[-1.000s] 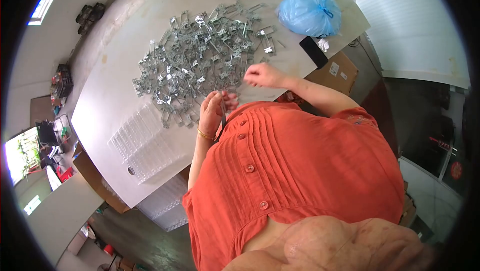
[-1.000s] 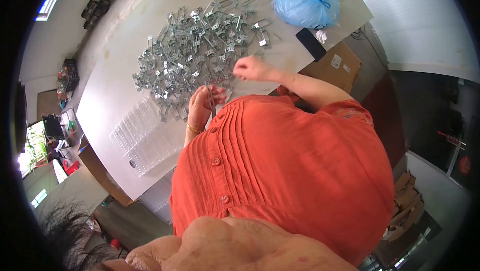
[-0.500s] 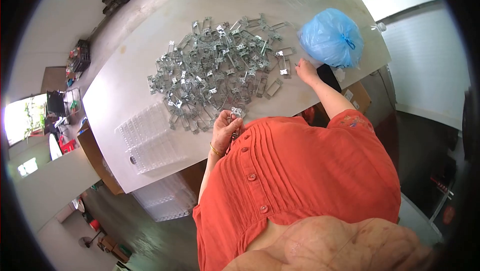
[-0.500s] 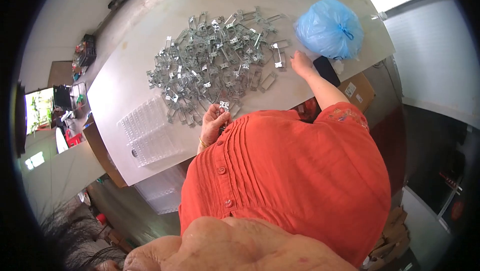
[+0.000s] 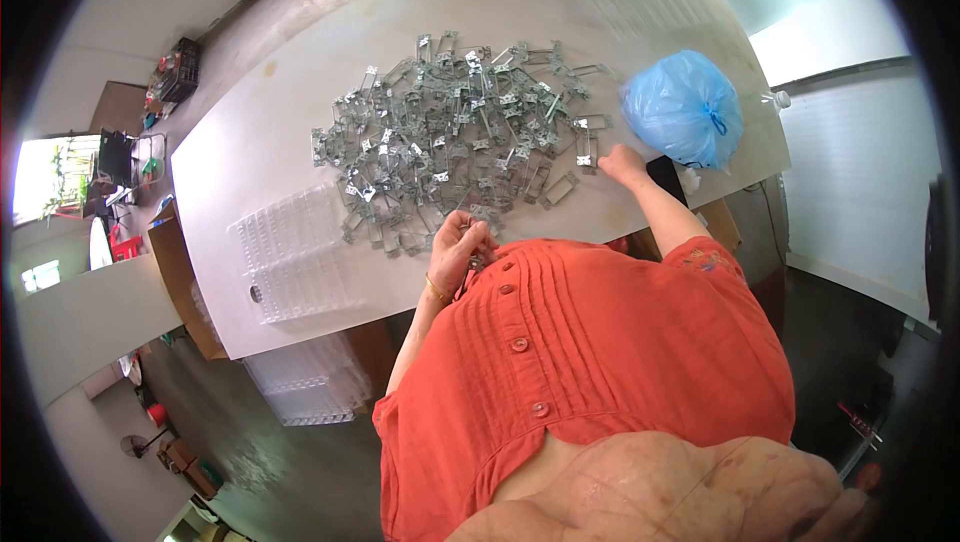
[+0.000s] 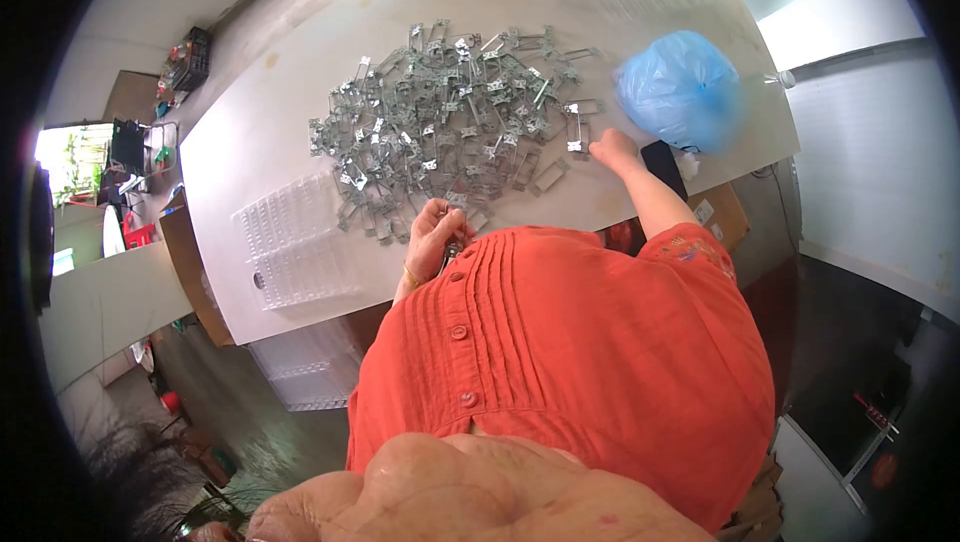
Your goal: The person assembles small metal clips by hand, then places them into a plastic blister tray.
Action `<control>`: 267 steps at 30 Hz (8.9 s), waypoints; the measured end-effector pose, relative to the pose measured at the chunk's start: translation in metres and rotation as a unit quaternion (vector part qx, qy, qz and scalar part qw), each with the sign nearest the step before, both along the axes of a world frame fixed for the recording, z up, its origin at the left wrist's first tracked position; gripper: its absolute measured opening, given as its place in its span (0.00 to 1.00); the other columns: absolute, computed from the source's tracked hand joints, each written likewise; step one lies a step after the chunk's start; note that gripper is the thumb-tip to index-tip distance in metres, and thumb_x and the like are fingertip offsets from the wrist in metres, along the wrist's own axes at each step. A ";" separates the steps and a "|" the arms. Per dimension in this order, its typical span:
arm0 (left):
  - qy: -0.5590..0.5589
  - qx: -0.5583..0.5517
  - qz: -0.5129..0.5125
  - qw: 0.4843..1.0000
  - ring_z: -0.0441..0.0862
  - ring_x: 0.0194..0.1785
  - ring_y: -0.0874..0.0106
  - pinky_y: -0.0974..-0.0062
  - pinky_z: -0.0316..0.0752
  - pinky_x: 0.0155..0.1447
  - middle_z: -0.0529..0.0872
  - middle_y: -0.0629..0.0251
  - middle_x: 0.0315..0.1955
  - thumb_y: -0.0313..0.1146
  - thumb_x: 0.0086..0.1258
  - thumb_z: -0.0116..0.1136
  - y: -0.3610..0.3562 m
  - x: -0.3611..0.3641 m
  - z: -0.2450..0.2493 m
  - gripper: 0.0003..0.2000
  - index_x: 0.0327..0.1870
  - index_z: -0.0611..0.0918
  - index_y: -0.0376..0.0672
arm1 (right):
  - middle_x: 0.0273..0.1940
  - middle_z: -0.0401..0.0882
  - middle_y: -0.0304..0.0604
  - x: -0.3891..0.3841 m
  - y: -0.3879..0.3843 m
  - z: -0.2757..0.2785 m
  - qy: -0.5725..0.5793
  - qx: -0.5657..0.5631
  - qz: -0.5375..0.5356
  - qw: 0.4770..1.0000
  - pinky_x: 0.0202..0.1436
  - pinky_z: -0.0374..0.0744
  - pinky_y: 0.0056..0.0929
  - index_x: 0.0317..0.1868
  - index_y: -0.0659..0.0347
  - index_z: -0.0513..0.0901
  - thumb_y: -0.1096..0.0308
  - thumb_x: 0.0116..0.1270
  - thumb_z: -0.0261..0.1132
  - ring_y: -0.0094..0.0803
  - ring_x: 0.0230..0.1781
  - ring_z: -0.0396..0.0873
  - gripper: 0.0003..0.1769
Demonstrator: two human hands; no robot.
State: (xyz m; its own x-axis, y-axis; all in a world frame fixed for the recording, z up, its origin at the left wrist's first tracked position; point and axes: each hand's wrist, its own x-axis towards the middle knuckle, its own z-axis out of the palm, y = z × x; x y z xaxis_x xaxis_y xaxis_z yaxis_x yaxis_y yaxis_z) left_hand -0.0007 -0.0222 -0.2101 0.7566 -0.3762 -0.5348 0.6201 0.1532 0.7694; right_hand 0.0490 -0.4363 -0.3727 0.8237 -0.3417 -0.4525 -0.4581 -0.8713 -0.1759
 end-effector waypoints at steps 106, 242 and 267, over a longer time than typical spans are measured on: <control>-0.458 0.187 -0.126 0.860 0.84 0.42 0.53 0.60 0.78 0.46 0.84 0.52 0.40 0.34 0.76 0.57 0.142 0.043 0.075 0.14 0.56 0.80 0.36 | 0.37 0.79 0.34 0.005 0.354 0.265 -0.176 0.518 0.088 0.832 0.40 0.76 0.25 0.40 0.63 0.83 0.70 0.75 0.64 0.22 0.35 0.75 0.06; -0.347 0.084 -0.019 0.934 0.74 0.29 0.77 0.76 0.71 0.36 0.81 0.66 0.27 0.51 0.86 0.42 0.155 0.013 0.070 0.21 0.49 0.76 0.39 | 0.27 0.75 0.31 -0.033 0.381 0.305 -0.117 0.534 0.109 0.830 0.30 0.72 0.20 0.59 0.62 0.73 0.65 0.80 0.60 0.16 0.27 0.71 0.14; -0.290 0.080 -0.087 0.950 0.72 0.30 0.80 0.78 0.69 0.34 0.79 0.70 0.26 0.51 0.86 0.44 0.143 0.017 0.060 0.21 0.46 0.79 0.39 | 0.25 0.84 0.42 -0.006 0.346 0.294 0.117 0.584 0.045 0.802 0.18 0.79 0.24 0.42 0.64 0.78 0.56 0.79 0.58 0.28 0.18 0.83 0.16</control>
